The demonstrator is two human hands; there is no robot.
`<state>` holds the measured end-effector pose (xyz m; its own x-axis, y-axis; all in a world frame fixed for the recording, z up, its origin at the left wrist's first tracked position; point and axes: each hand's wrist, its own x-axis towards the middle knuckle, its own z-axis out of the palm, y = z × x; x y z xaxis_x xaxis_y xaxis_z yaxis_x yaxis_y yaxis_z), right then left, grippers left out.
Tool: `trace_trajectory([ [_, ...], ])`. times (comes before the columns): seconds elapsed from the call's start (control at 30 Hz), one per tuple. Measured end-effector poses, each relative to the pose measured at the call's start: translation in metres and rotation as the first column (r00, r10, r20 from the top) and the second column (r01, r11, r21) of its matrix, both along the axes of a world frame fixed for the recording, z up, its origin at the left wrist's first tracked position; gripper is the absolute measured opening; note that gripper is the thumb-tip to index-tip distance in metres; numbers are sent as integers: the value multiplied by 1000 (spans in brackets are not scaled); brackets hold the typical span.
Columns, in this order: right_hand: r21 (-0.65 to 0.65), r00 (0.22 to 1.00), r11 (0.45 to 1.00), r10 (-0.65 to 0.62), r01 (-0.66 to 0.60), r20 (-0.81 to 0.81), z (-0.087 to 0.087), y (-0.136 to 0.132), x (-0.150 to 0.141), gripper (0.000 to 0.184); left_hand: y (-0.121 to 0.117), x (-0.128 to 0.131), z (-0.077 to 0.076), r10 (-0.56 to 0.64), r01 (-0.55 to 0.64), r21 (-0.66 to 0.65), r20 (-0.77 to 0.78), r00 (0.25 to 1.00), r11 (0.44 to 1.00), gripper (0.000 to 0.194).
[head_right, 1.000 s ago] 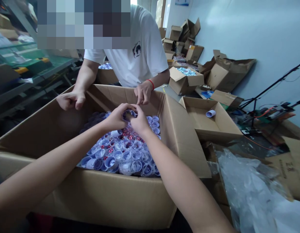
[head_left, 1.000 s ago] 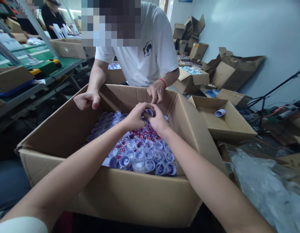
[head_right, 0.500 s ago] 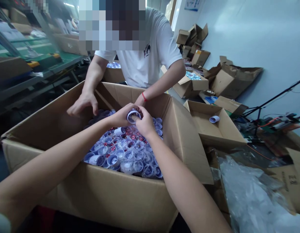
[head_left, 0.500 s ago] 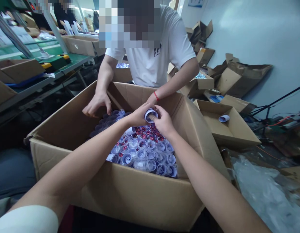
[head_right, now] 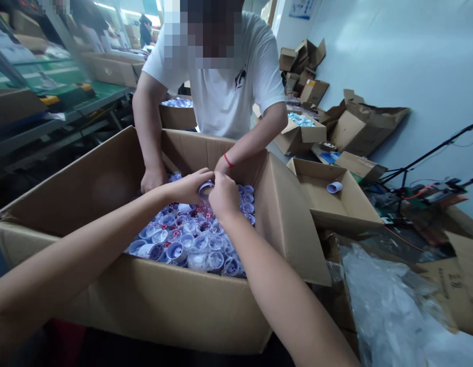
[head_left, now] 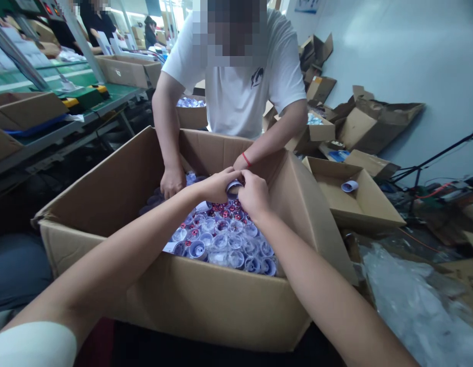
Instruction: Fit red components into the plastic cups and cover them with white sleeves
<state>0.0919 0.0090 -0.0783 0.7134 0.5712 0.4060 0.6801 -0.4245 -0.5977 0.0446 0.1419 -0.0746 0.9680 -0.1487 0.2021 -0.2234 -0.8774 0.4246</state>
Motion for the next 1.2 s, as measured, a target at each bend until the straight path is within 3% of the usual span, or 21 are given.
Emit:
trace_trajectory([
  [0.17, -45, 1000, 999, 16, -16, -5, -2, 2, -1, 19, 0, -4, -1, -1, 1, -3, -9, 1000, 1000, 50],
  [0.4, 132, 986, 989, 85, -66, -145, -8, 8, -2, 34, 3, -6, -1, 59, -55, -105, 38, 998, 993, 48],
  [0.6, 190, 938, 977, 153, -97, -310, -15, 10, 7, 32, 2, -4, -2, 59, -61, -132, -18, 998, 989, 47],
  [0.73, 282, 793, 943, 305, -175, -527, -17, 10, 20, 44, 0, -3, -3, 47, -59, -285, -51, 998, 957, 50],
  [0.83, 363, 608, 919, 376, -152, -699, -10, 9, 26, 35, -2, -4, -2, 60, -88, -485, -72, 996, 870, 59],
  [0.9, 380, 500, 923, 360, -66, -788, -1, 3, 32, 22, -2, -3, -4, 80, -111, -588, -79, 994, 801, 69],
  [0.97, 394, 456, 912, 305, 114, -836, 10, -9, 43, 13, 3, -1, -11, 116, -161, -611, -113, 987, 775, 71],
  [1.0, 413, 460, 881, 276, 229, -844, 16, -19, 53, 10, 8, 0, -18, 138, -201, -586, -151, 979, 785, 68],
  [1.07, 475, 497, 760, 232, 443, -836, 28, -47, 80, 8, 19, 1, -36, 160, -291, -466, -300, 940, 835, 54],
  [1.13, 467, 551, 655, 93, 593, -829, 38, -84, 115, 9, 30, -1, -61, 129, -350, -339, -533, 837, 873, 36],
  [1.17, 447, 587, 627, -20, 638, -809, 42, -103, 133, 11, 34, -3, -74, 123, -390, -281, -653, 747, 877, 31],
  [1.2, 431, 648, 636, -145, 640, -748, 45, -121, 151, 17, 37, -6, -87, 121, -410, -260, -701, 702, 874, 28],
])
